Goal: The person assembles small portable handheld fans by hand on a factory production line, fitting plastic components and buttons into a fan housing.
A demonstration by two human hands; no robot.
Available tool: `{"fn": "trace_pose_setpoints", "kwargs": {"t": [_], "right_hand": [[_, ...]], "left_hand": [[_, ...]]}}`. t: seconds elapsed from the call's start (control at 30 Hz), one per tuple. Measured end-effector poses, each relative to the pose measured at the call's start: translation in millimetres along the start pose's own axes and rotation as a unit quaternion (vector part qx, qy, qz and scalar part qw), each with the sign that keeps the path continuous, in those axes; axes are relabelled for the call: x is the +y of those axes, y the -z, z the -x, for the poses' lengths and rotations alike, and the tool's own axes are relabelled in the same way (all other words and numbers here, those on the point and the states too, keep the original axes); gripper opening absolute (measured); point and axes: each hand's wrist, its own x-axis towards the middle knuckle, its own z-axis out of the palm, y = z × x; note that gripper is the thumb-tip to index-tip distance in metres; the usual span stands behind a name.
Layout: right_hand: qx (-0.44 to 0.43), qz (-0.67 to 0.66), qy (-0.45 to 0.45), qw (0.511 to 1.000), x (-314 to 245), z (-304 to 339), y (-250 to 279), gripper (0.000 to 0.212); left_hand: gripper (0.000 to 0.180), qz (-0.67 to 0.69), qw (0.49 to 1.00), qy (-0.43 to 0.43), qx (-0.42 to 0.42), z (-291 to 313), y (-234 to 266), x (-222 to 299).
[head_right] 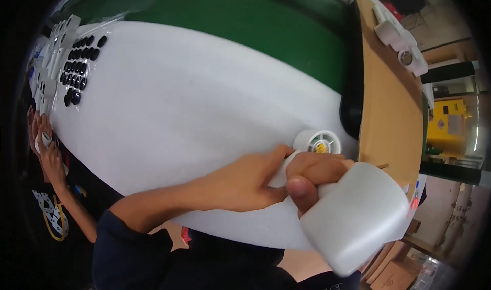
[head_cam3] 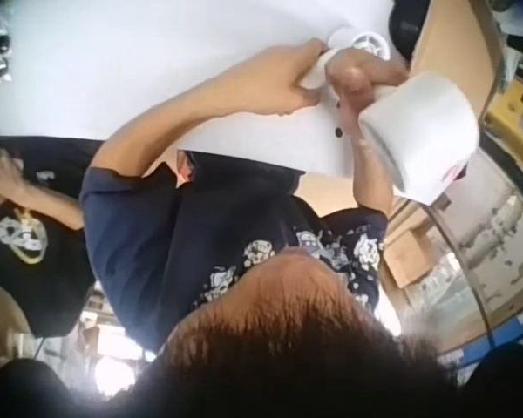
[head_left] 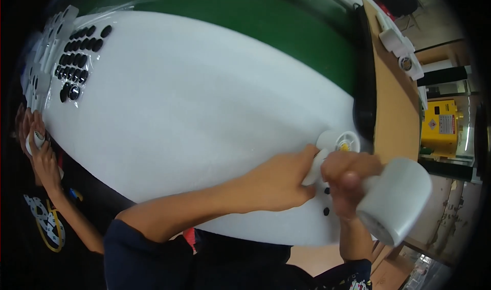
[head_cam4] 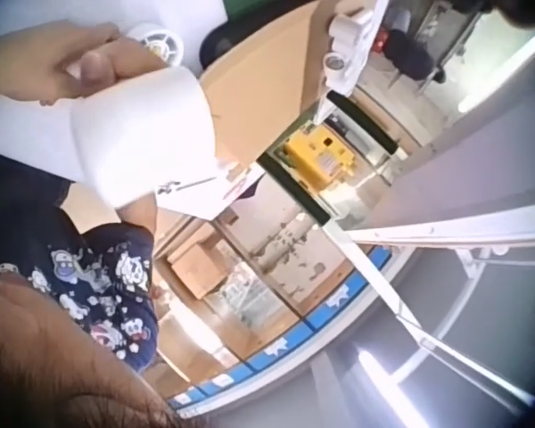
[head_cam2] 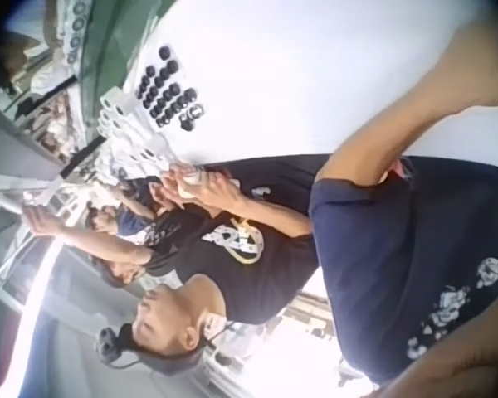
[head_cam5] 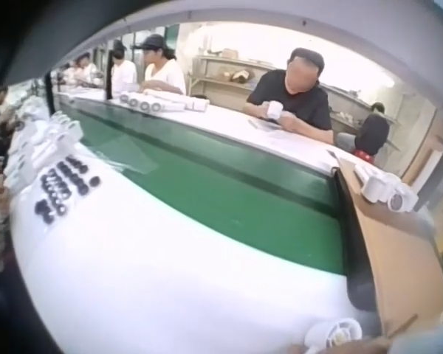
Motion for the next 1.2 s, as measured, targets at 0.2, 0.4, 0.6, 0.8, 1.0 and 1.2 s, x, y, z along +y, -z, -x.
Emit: {"fn": "trace_pose_setpoints", "kwargs": {"t": [0.2,0.4,0.6,0.8,1.0,1.2], "right_hand": [[0.013,-0.118,0.051,0.992,-13.4,-8.3,3.5,0.021],[0.164,-0.210,0.014,0.964,-49.9,-2.5,38.4,0.025],[0.220,-0.096,-0.159,0.958,-39.0,13.9,31.7,0.020],[0.170,-0.188,-0.264,0.931,-22.4,-0.7,10.1,0.019],[0.085,-0.265,-0.173,0.945,-19.3,-9.9,-7.9,0.018],[0.144,-0.323,-0.040,0.934,-48.8,13.3,7.3,0.024]], "left_hand": [[0.047,0.062,0.994,0.088,-0.036,1.9,4.7,10.4],[0.041,0.138,0.979,0.149,-0.001,-1.0,4.7,25.4],[0.036,0.102,0.989,0.079,0.077,10.9,-9.0,19.4],[0.020,0.188,0.946,-0.049,0.259,48.7,19.7,26.9],[0.036,0.181,0.959,0.053,0.209,68.4,22.5,19.2],[0.052,0.217,0.965,0.145,-0.015,40.6,-11.4,19.1]]}}
